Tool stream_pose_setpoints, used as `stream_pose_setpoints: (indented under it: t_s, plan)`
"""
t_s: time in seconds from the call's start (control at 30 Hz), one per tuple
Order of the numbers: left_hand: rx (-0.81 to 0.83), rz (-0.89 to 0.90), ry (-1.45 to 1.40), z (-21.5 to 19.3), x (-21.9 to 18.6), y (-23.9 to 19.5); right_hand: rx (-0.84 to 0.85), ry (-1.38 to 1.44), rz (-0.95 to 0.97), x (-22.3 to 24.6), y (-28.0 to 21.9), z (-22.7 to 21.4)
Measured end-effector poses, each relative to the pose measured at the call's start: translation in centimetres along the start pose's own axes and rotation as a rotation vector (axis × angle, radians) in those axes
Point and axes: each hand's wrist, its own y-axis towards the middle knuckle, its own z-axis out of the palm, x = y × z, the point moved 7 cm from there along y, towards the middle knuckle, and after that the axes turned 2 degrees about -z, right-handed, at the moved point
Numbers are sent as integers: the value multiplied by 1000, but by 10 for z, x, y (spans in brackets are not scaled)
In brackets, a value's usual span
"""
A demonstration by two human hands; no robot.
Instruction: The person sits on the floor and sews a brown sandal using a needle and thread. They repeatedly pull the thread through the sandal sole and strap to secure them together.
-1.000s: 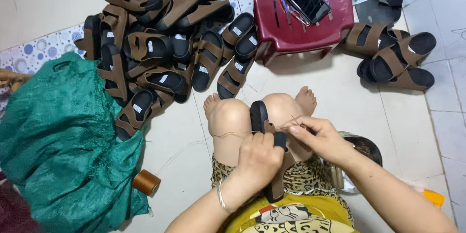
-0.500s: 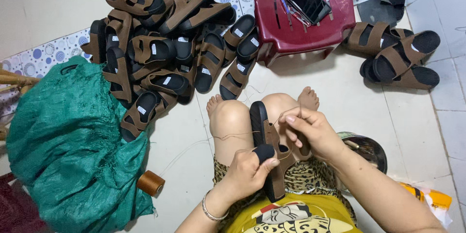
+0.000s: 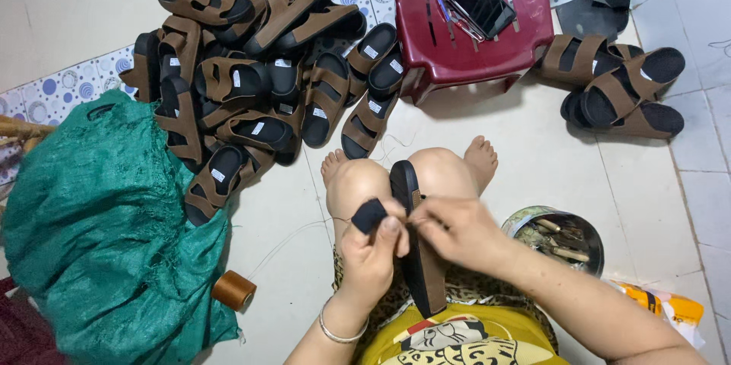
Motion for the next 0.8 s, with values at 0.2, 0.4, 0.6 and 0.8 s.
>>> stream_pose_setpoints:
  t_s: [0.2, 0.4, 0.6, 0.8]
  plan:
    - [9, -513, 421, -44, 75, -26, -355, -59, 19, -54, -4, -81]
    - [163, -854, 411, -56, 98, -49, -447, 170, 607, -80, -12, -121]
    - [-74, -555, 538, -60, 54, -29, -324, 170, 406, -85, -17, -93]
    - [-145, -19, 622, -44, 18, -20, 86, -179, 288, -78, -11, -51]
